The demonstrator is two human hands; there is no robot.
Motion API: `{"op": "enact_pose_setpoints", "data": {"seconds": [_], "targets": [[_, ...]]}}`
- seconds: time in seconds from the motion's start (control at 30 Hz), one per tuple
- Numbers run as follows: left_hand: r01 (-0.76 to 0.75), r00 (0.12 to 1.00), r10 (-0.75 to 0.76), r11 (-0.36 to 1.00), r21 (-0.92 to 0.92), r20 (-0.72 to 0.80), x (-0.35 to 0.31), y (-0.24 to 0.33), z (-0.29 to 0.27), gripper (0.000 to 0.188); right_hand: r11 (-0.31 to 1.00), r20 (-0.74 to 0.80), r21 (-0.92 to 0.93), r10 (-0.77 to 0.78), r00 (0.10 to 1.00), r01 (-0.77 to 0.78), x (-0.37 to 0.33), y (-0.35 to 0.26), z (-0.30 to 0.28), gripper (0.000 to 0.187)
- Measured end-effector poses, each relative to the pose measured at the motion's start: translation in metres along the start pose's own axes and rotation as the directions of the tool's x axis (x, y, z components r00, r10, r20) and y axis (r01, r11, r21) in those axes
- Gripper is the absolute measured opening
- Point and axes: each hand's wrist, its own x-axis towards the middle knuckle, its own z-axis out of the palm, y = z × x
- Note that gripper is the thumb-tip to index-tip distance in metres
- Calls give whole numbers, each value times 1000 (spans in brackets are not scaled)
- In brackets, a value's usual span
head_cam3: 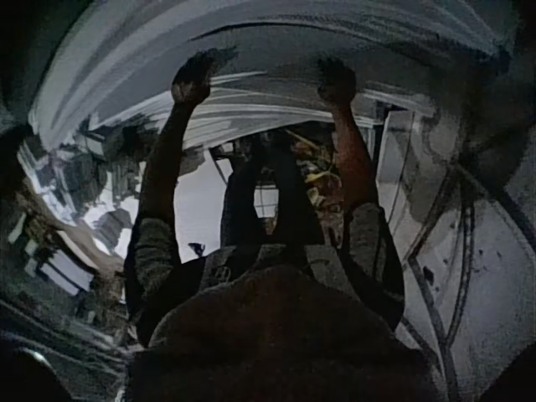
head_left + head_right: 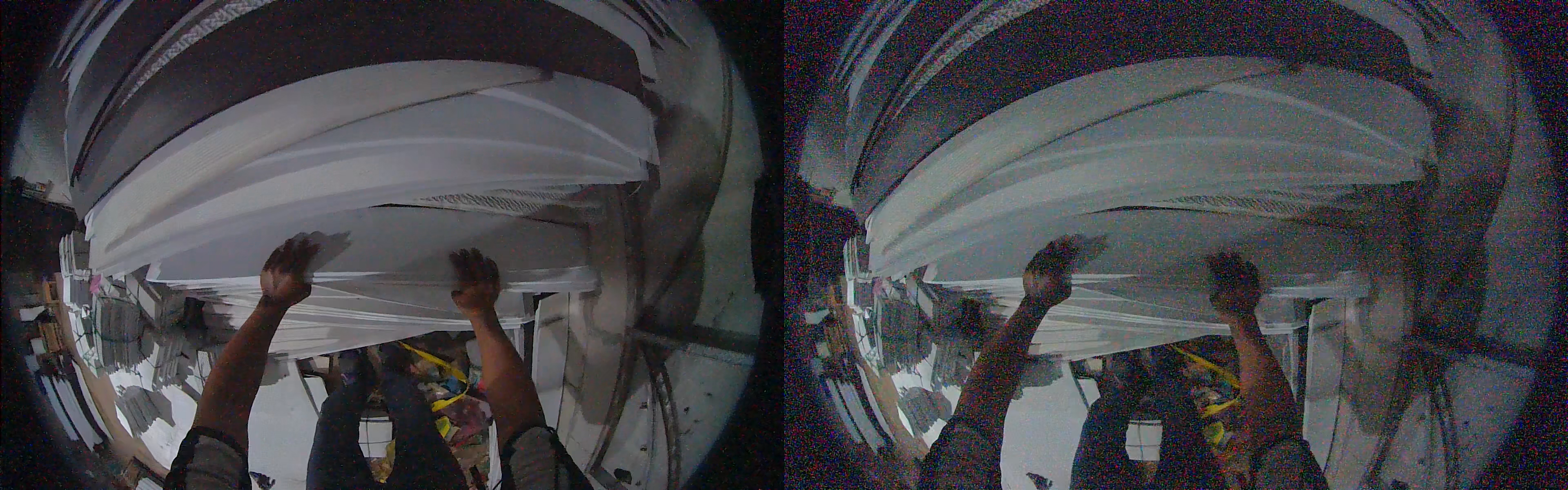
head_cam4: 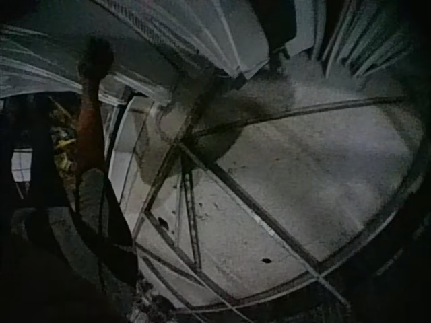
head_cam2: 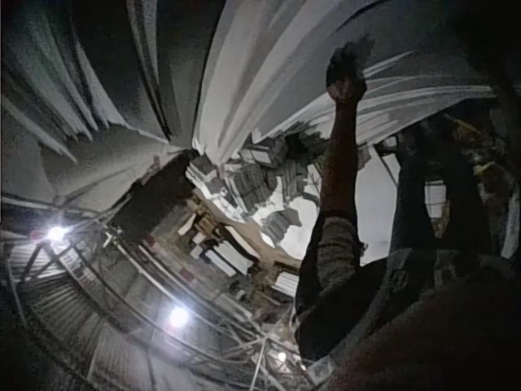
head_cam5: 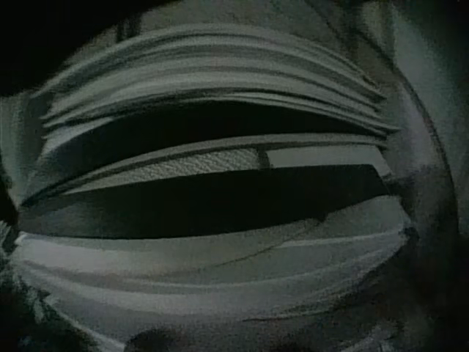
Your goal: The person repeatedly picks up white and dark rectangular panels from a pile and places them onto a metal rack. The person handles the panels one by one, alternating between white and dark pieces to build a stack on the rack.
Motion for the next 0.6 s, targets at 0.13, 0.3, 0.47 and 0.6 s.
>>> {"op": "enact_pose_setpoints", "data": {"seconds": [0.13, 0.3, 0.47, 0.6], "targets": [[41, 993, -45, 998, 37, 106, 8, -1, 1, 71, 999, 56, 54, -2, 998, -1, 9, 2, -6, 87], [-93, 983, 59, 977, 193, 174, 22, 69, 5, 75, 991, 238, 115, 43, 970, -72, 21, -4, -23, 88], [-179, 983, 184, 970, 165, -17, 58, 150, 85, 70, 901, -59, 399, -163, 985, 173, 38, 21, -18, 79], [-200, 967, 176, 972, 121, 185, 72, 171, 79, 75, -47, 331, 918, 636, 697, -393, 48, 94, 44, 61]]}}
